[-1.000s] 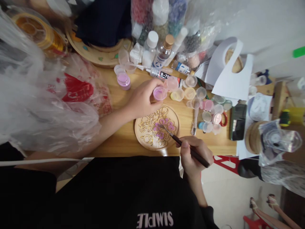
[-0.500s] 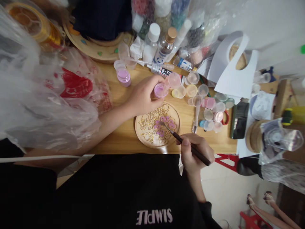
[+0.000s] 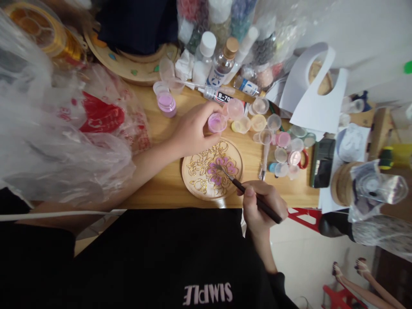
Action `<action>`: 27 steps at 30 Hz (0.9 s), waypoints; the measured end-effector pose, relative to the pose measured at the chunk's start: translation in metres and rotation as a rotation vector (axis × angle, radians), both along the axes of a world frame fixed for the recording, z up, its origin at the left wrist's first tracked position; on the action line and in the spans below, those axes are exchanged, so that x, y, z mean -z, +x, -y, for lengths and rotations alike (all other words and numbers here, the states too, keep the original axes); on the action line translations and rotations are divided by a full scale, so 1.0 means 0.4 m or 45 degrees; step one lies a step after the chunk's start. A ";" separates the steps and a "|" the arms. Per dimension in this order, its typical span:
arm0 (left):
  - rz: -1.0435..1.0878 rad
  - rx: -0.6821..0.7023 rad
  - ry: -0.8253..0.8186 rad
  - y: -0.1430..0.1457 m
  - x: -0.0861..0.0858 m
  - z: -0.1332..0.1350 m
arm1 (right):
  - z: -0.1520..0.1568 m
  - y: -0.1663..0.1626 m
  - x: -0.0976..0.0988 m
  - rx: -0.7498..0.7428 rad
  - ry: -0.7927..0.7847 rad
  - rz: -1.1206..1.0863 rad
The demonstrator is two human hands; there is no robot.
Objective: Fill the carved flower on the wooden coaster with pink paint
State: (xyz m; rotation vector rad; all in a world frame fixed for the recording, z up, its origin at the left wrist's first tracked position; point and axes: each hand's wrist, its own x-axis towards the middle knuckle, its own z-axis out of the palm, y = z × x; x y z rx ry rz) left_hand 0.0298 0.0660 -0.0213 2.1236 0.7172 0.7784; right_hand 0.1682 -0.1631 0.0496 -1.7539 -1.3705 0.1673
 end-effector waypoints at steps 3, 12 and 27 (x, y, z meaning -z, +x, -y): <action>-0.039 -0.012 0.014 -0.001 -0.004 0.001 | -0.011 -0.005 -0.001 0.014 0.043 0.004; -0.052 -0.012 0.043 0.001 -0.001 0.001 | -0.016 -0.014 -0.015 0.015 0.077 0.002; -0.096 -0.024 0.004 -0.002 -0.013 0.003 | -0.020 -0.015 -0.012 0.044 0.051 0.060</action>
